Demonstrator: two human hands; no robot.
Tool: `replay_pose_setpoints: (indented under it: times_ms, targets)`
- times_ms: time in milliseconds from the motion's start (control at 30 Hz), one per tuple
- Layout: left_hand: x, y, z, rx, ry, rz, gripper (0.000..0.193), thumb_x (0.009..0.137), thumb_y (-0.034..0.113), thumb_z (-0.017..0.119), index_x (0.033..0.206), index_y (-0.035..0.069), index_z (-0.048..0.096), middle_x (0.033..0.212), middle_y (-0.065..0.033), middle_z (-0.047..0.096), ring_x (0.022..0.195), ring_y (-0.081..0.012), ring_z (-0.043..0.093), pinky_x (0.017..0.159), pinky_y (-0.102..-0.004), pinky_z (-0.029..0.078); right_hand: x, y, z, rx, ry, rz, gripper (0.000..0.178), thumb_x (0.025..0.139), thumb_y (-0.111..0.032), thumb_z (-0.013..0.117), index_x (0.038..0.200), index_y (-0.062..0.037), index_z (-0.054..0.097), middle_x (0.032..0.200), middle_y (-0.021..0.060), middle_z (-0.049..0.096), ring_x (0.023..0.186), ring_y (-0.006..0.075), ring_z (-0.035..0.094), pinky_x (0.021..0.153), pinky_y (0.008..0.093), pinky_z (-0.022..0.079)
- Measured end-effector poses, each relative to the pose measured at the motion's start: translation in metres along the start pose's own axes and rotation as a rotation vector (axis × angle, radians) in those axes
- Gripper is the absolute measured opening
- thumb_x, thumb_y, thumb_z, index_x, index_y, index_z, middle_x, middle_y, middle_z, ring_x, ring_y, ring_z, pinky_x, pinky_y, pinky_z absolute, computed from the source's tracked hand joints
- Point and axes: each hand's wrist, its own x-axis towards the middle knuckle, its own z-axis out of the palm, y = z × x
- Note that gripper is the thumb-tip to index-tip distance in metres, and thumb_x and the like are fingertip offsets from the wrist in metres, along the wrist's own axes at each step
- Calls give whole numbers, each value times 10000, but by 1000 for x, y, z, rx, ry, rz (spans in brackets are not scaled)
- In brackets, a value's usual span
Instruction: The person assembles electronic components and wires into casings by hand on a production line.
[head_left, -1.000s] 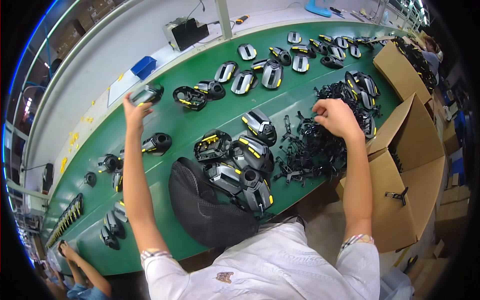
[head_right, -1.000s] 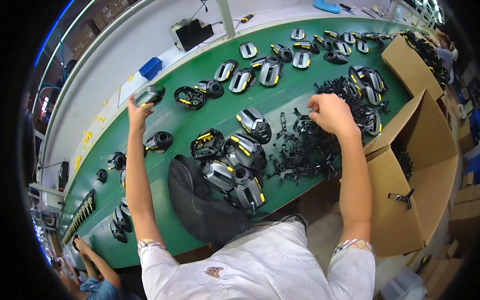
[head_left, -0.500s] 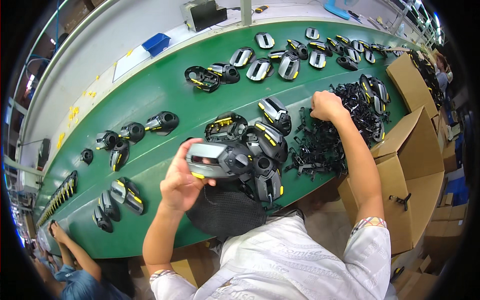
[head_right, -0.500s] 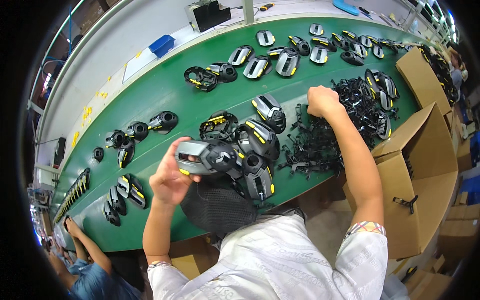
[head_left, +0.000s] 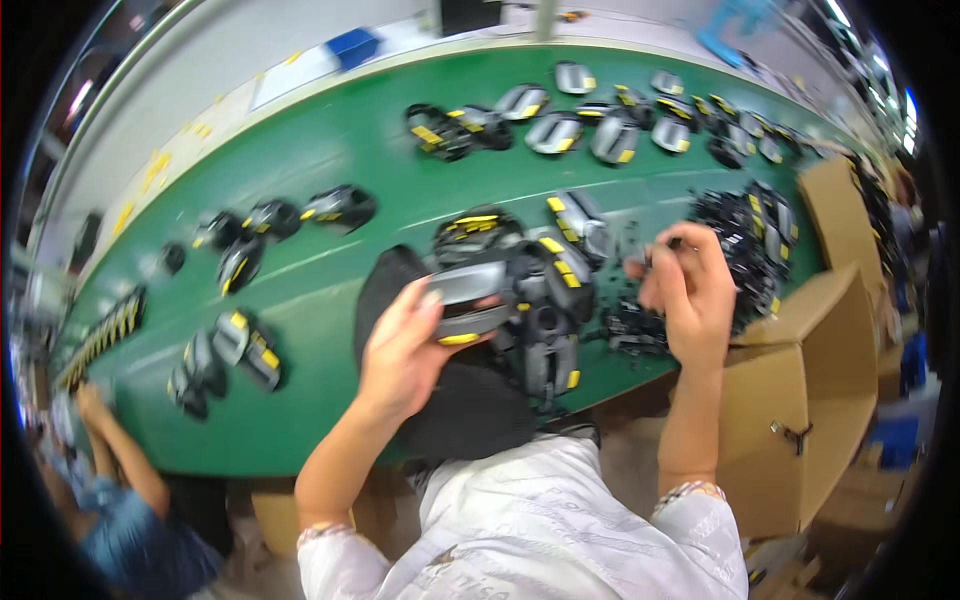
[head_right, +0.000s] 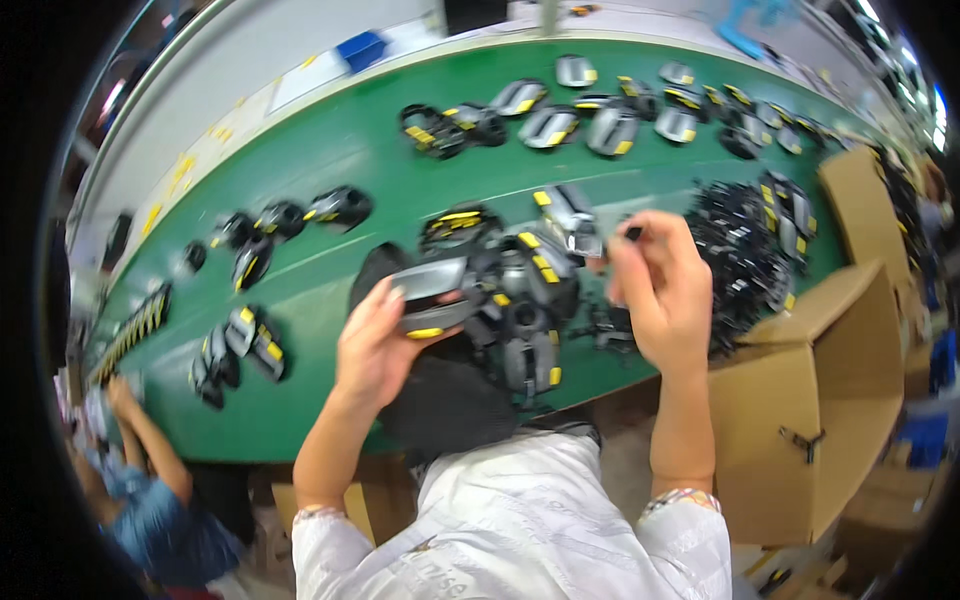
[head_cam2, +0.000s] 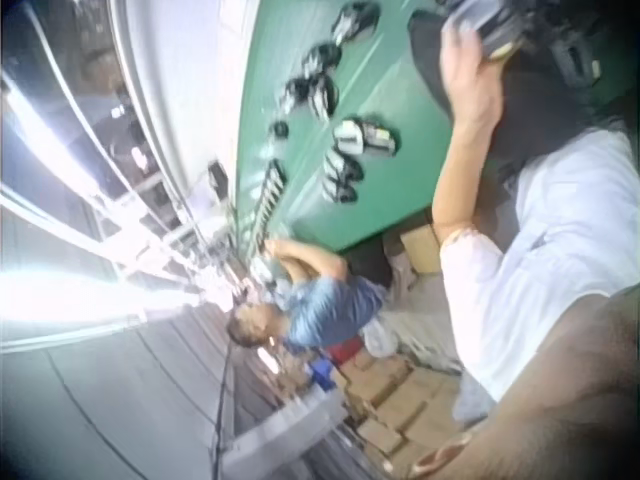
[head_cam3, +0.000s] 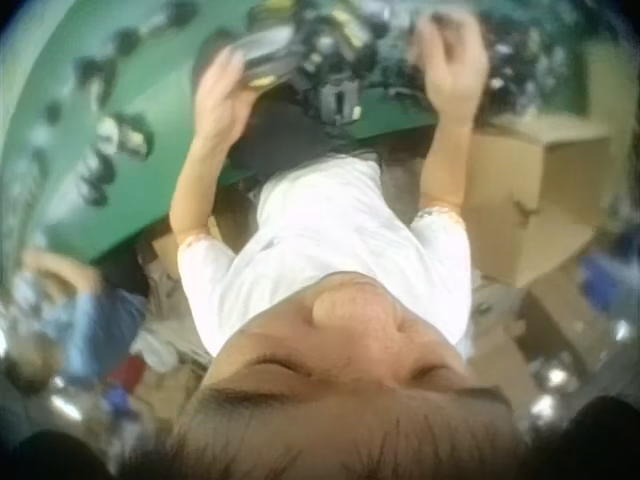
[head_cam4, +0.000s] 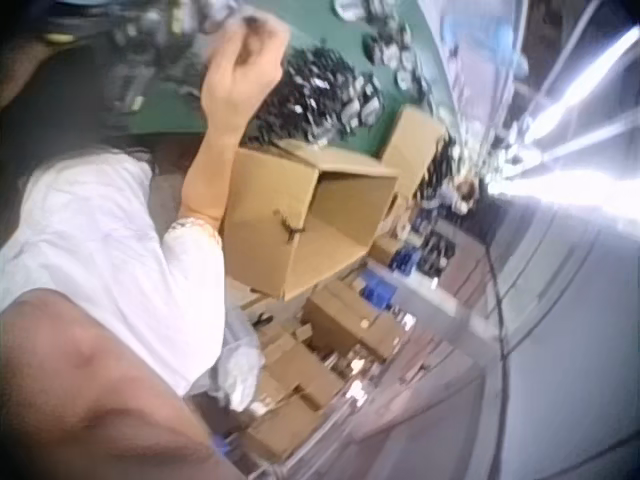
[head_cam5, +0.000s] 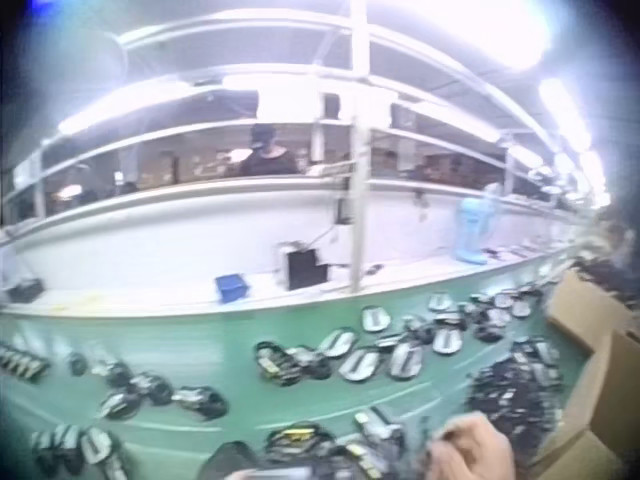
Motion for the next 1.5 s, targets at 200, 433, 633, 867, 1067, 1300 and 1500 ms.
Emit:
replay_pose_setpoints:
  times_ms: [200, 433, 633, 867, 1067, 1300, 1500]
  targets:
    - [5, -17, 5, 51, -61, 27, 387, 971, 229, 373, 1259, -29, 388, 1198, -174, 525, 1111, -229, 527, 945, -374, 429, -21, -9, 54, 202, -284, 72, 191, 718, -10, 700, 901, 4, 648, 817, 23, 624, 640, 47, 507, 550, 179, 389]
    - [-5, -16, -3, 213, -60, 122, 450, 982, 255, 362, 1336, -19, 321, 1163, -80, 528, 1062, -123, 529, 899, -280, 458, -14, 0, 81, -63, -159, -66, 115, 711, -63, 723, 818, -33, 690, 704, -14, 572, 589, 55, 388, 510, 198, 292]
    - [-7, -13, -11, 296, -68, 77, 450, 976, 253, 382, 1320, -33, 335, 1174, -103, 529, 1063, -142, 536, 880, -277, 453, -16, 7, 82, 170, -237, 108, 90, 737, -88, 718, 768, -21, 666, 664, -19, 535, 556, 42, 374, 495, 195, 275]
    - [-9, -16, -6, 249, -47, 134, 410, 984, 241, 360, 1286, -35, 387, 1109, -65, 546, 995, -89, 524, 821, -231, 461, -13, 4, 83, -26, -240, 79, 127, 710, -93, 736, 719, -18, 634, 617, -22, 489, 536, 51, 347, 489, 211, 269]
    - [-11, -14, -3, 440, 95, 318, 410, 830, 31, 632, 1180, -69, 443, 1046, -104, 573, 943, -131, 556, 804, -268, 487, -29, 4, 95, -54, -137, 104, 192, 672, -105, 778, 728, -37, 607, 603, -33, 519, 541, 32, 377, 488, 198, 316]
    - [-32, 11, -18, 710, 256, 412, 333, 827, 29, 605, 1104, -96, 470, 932, -142, 626, 823, -157, 615, 714, -261, 516, -29, -1, 132, -24, -207, -25, 266, 682, -170, 770, 760, -25, 561, 697, 51, 538, 613, 150, 477, 567, 275, 402]
    - [-39, 11, -23, 796, 171, 451, 325, 806, 41, 632, 1063, -107, 499, 852, -142, 640, 775, -146, 618, 685, -234, 491, -33, 8, 124, -31, -277, 0, 372, 650, -233, 804, 820, -55, 525, 799, 14, 496, 673, 121, 440, 594, 252, 383]
